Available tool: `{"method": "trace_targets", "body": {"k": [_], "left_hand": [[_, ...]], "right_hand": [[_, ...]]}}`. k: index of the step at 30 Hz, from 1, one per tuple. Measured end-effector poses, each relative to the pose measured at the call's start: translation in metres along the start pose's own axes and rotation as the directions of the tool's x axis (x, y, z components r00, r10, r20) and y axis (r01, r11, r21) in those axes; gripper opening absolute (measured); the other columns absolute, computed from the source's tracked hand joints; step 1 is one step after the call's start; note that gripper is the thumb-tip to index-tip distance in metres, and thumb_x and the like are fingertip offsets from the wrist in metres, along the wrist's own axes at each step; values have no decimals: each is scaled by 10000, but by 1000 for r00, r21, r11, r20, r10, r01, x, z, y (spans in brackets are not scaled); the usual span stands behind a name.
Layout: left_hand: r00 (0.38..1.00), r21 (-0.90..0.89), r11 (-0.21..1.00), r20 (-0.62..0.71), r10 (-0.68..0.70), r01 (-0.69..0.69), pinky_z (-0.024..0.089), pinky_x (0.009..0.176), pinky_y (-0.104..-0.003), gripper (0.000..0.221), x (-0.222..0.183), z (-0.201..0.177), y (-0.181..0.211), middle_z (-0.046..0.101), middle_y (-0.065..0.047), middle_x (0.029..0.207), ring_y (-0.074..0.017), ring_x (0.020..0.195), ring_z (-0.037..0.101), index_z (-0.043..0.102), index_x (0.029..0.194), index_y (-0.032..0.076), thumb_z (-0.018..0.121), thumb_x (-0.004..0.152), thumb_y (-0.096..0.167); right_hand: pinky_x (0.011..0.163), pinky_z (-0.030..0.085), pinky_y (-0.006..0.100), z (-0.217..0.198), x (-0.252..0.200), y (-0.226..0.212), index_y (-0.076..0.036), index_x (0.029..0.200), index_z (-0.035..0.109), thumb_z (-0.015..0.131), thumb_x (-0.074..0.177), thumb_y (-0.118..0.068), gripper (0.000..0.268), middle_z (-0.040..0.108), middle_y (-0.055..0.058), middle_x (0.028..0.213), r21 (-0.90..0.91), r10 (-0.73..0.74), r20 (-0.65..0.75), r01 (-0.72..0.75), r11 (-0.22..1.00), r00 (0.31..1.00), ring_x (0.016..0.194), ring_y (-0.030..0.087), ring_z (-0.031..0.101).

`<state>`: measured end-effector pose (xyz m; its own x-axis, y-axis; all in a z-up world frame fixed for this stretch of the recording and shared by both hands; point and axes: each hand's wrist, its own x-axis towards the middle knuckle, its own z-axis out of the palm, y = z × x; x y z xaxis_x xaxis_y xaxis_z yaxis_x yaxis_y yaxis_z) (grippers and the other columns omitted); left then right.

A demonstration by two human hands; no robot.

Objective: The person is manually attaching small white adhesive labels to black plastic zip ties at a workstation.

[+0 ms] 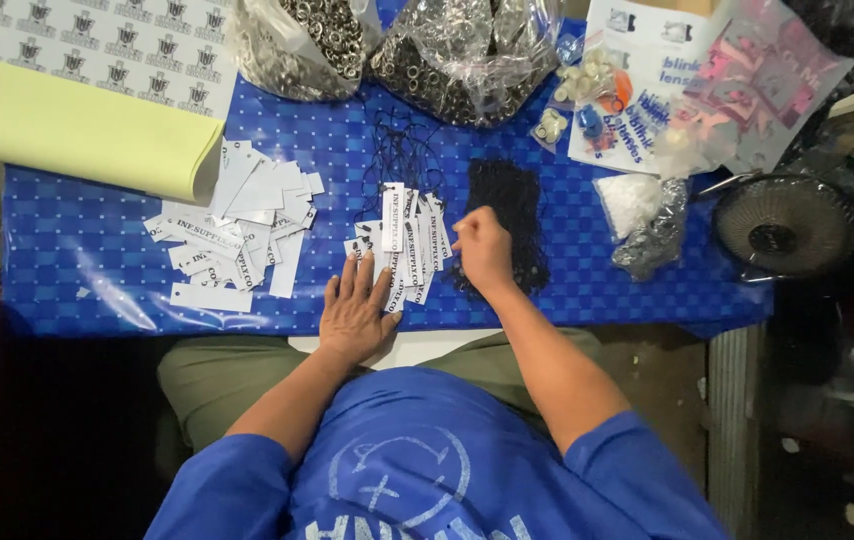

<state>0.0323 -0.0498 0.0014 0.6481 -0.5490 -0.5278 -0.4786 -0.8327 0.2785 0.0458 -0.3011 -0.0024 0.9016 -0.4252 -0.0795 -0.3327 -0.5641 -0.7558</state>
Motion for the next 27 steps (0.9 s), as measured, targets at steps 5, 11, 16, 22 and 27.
{"method": "trace_targets", "body": {"k": [5,11,16,22,27], "left_hand": [[934,-193,978,-356,-1,-73,224,1172,-563,743,1,25,-6,256,-118,1641,-357,1547,156,397,1537,216,613,909,549],[805,-406,871,-593,-20,-277,502,965,-473,665,10,8,35,513,-67,1449,-314,1295,561,505,1465,256,764,858,335],[860,-706,498,-463,212,-503,387,1137,-602,864,9,-12,80,405,-265,1544,-526,1401,411,374,1575,96,730,795,-15],[984,-755,632,-143,106,-177,553,917,-405,243,35,33,75,777,20,1068,-247,1099,715,737,1153,316,669,934,395],[991,-801,594,-125,-52,-70,553,907,-440,249,6,5,61,779,-85,974,-324,1025,725,756,1144,175,612,992,311]], "right_hand": [[608,653,328,-42,-40,-43,-33,943,552,574,918,-22,35,742,171,848,420,197,-130,-127,899,972,682,241,757],[584,586,317,-45,-85,-30,-36,1012,629,653,937,-68,85,717,146,767,288,122,-198,-61,956,973,645,211,702],[660,576,402,-32,-115,-19,-127,1033,759,735,885,-93,154,766,119,848,18,-180,-200,187,982,963,765,317,730],[580,566,312,-52,-119,-21,-69,1002,740,718,914,-31,99,778,111,837,211,-116,-270,176,961,956,632,174,690],[452,447,199,-77,-99,-14,-67,996,651,612,918,7,115,750,110,830,521,278,-429,-16,853,860,534,103,583]]}}
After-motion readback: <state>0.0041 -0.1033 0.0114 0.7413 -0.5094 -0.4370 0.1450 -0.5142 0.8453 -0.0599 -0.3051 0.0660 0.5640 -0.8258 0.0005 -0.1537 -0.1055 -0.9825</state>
